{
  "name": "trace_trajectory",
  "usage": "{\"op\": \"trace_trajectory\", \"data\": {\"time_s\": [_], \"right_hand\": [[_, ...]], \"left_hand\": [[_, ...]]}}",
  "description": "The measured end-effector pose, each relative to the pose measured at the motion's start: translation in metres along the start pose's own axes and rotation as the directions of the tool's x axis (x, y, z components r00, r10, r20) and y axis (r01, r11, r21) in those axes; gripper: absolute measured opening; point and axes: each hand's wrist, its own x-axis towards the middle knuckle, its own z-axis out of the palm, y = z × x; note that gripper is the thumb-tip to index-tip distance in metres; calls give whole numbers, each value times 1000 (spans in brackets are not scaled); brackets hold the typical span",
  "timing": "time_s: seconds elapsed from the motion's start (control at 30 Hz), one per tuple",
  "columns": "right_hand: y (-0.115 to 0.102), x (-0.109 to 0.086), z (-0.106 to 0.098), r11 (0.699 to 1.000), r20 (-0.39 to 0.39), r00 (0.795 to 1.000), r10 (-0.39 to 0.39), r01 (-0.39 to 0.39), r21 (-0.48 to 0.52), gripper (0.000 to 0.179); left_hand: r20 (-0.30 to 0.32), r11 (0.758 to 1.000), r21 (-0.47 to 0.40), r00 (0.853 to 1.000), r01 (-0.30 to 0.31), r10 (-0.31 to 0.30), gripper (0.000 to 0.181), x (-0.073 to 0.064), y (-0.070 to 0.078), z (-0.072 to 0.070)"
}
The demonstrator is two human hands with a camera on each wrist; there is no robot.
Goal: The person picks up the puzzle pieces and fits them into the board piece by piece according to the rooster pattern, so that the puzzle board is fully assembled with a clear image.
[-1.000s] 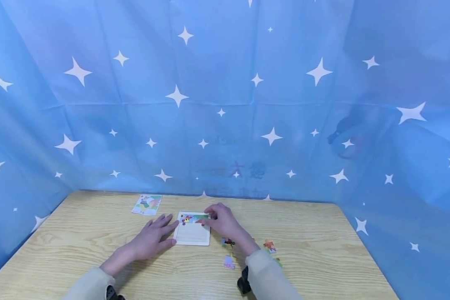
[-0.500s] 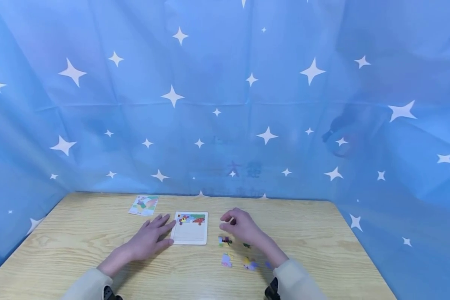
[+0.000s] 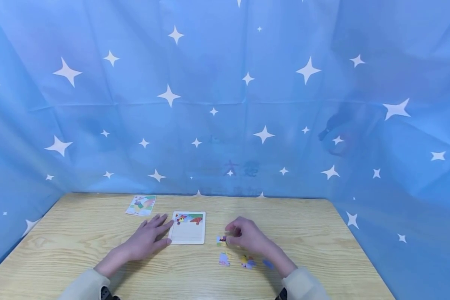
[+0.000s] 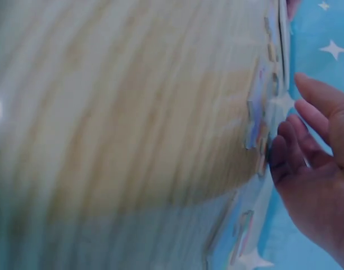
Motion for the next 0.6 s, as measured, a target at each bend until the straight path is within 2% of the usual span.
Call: {"op": "trace_trajectory", "data": {"time_s": [0.27,0.6], "right_hand": [[0,0,7,1000,29,1000,-9,9,-1,18],[1,2,10,997,11,1000,-4,5,-80,15]], "left_hand": [[-6,1000,-4,1000,-2,2,62,-1,4,-2],[11,1000,14,1000,18,-18,61,1,2,-1]]}}
